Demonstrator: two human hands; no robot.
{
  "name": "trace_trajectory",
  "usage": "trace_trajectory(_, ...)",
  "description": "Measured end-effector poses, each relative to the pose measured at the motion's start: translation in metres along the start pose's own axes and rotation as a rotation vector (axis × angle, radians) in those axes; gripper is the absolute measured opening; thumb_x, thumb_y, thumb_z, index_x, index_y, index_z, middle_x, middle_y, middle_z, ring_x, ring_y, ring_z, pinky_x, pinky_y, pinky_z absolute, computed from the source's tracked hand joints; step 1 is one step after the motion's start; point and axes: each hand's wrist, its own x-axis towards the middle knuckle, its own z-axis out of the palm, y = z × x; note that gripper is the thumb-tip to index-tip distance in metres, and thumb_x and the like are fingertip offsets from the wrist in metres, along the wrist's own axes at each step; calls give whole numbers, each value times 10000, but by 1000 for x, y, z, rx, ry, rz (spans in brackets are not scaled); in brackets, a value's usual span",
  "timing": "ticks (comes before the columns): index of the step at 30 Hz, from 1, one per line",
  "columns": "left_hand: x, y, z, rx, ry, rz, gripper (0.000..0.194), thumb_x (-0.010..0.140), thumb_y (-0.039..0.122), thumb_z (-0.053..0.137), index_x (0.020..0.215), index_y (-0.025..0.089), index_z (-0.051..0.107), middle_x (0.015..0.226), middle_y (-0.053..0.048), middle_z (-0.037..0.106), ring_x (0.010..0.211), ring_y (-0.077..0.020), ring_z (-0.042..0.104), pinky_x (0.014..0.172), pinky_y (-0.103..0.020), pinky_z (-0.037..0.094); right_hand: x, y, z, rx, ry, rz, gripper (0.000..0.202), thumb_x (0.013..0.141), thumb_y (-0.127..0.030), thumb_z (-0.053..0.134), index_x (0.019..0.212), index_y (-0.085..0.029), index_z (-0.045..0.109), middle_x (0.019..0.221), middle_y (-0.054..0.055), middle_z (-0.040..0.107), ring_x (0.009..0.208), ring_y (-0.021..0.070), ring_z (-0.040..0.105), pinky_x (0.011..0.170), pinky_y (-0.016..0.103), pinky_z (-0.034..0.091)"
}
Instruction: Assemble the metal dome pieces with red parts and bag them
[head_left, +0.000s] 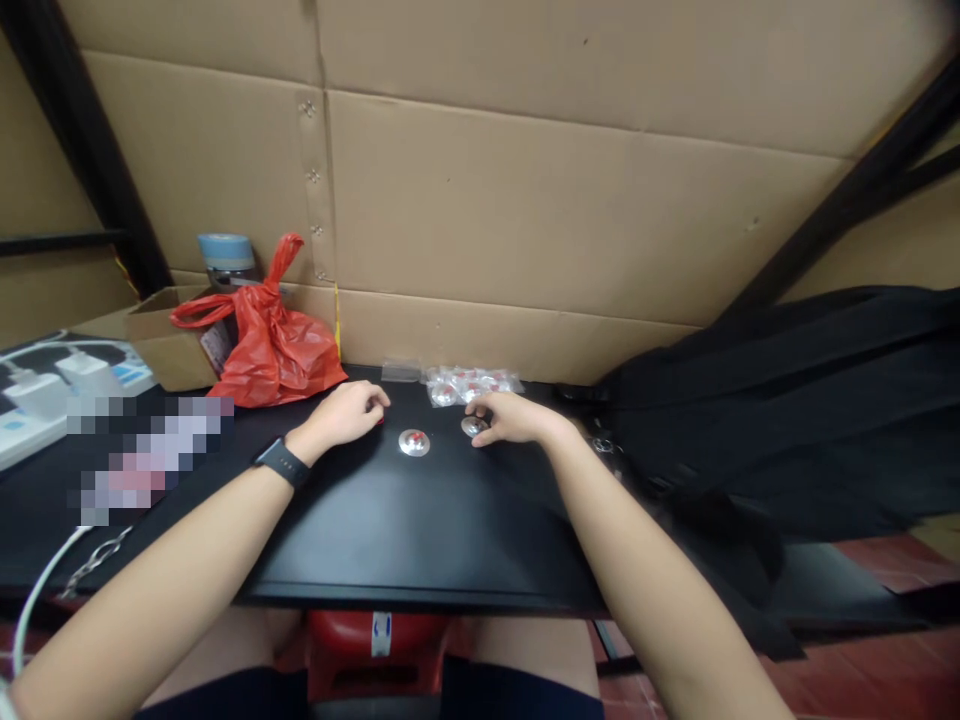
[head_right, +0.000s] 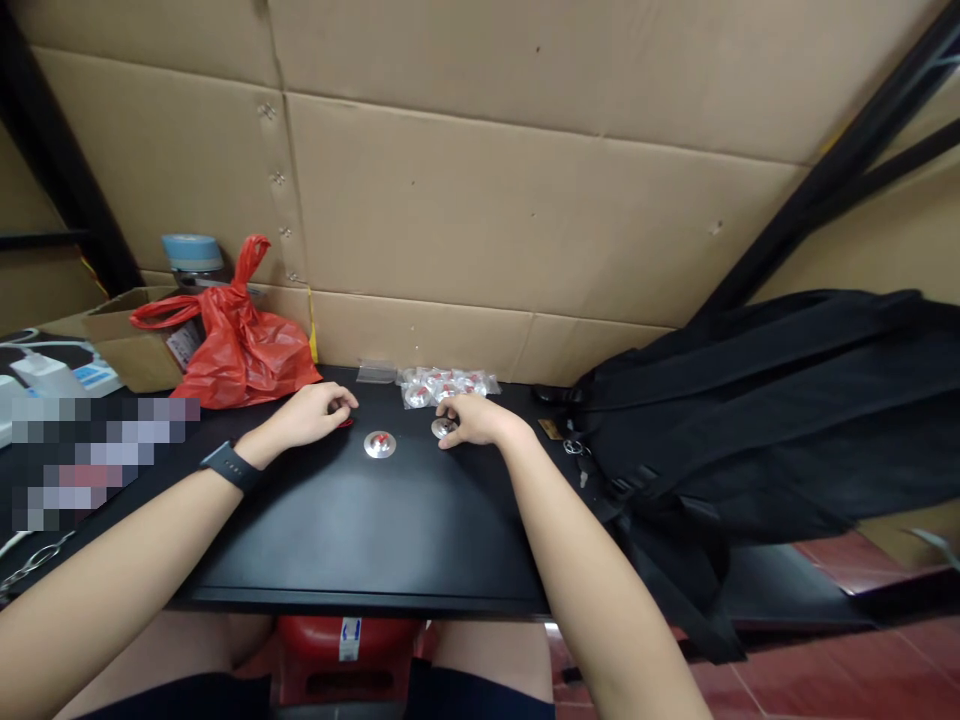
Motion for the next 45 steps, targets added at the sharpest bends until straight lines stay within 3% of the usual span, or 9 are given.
trace_trajectory(5, -1, -19, -6, -23, -121, -32, 267, 778, 406, 659, 898, 179, 732, 833, -44, 745, 739, -179, 683, 669, -240, 495, 8, -2, 6, 108, -52, 27, 550, 614, -275, 859, 1114, -150, 669, 949, 42, 688, 769, 161, 628, 694, 250, 446)
trace_trajectory(9, 1, -25, 0, -18, -125, 5, 168, 803, 330, 623, 784, 190, 713, 764, -31, 736, 690, -161, 671, 649, -231, 468, 10, -3, 10, 214, -92, -16, 600, 640, -246, 838, 1191, -131, 628, 866, 22, 675, 730, 148, 620, 683, 249, 452)
trace_trajectory(12, 1, -25, 3, 38, -111, 11, 166, 833, 301, 587, 745, 198, 684, 779, -39, 725, 708, -173, 664, 660, -247, 463, 11, -5, 12, 200, -77, -68, 548, 641, -269, 842, 1135, -127, 651, 863, 22, 656, 752, 151, 605, 702, 254, 453)
trace_trajectory(16, -1, -17, 3, 32, -26, 23, 169, 876, 306, 541, 790, 206, 646, 867, -57, 724, 762, -192, 669, 678, -264, 474, 13, -9, 15, 157, -43, -88, 455, 599, -307, 873, 979, -140, 688, 893, 31, 646, 781, 158, 587, 696, 250, 448)
trace_trajectory(23, -2, 2, -4, -124, 61, 55, 157, 864, 335, 595, 840, 197, 665, 842, -35, 742, 772, -183, 696, 720, -257, 507, 12, -12, 15, 156, -59, -128, 437, 618, -308, 864, 967, -149, 656, 902, 37, 647, 793, 162, 582, 694, 252, 450)
trace_trajectory(30, -5, 15, -5, -156, 67, 122, 128, 845, 311, 644, 889, 199, 689, 865, -26, 758, 792, -177, 712, 746, -256, 524, 5, -20, 13, 140, -60, -219, 528, 672, -193, 788, 1166, -170, 605, 950, 28, 637, 789, 148, 588, 727, 252, 472)
trace_trajectory(37, -6, 21, -11, -82, 89, 125, 192, 901, 342, 598, 901, 212, 739, 925, -26, 772, 840, -192, 709, 788, -275, 504, -7, -35, 8, -84, -88, -247, 609, 597, -112, 766, 1192, -184, 654, 1210, 83, 612, 1022, 225, 618, 860, 271, 480)
trace_trajectory(42, -7, 25, -9, -65, 136, 153, 242, 934, 359, 559, 892, 199, 736, 920, -45, 742, 837, -194, 679, 784, -286, 488, -8, -45, 10, -212, 52, -203, 460, 610, -166, 776, 1062, -190, 693, 1109, 95, 662, 980, 270, 631, 757, 296, 475)
trace_trajectory(45, -7, 29, -9, -93, 162, 167, 270, 938, 367, 548, 863, 187, 734, 907, -58, 722, 845, -197, 669, 805, -296, 491, -7, -51, 10, -82, 216, -300, 384, 670, -208, 766, 1043, -178, 678, 1028, 89, 683, 917, 243, 636, 773, 317, 478)
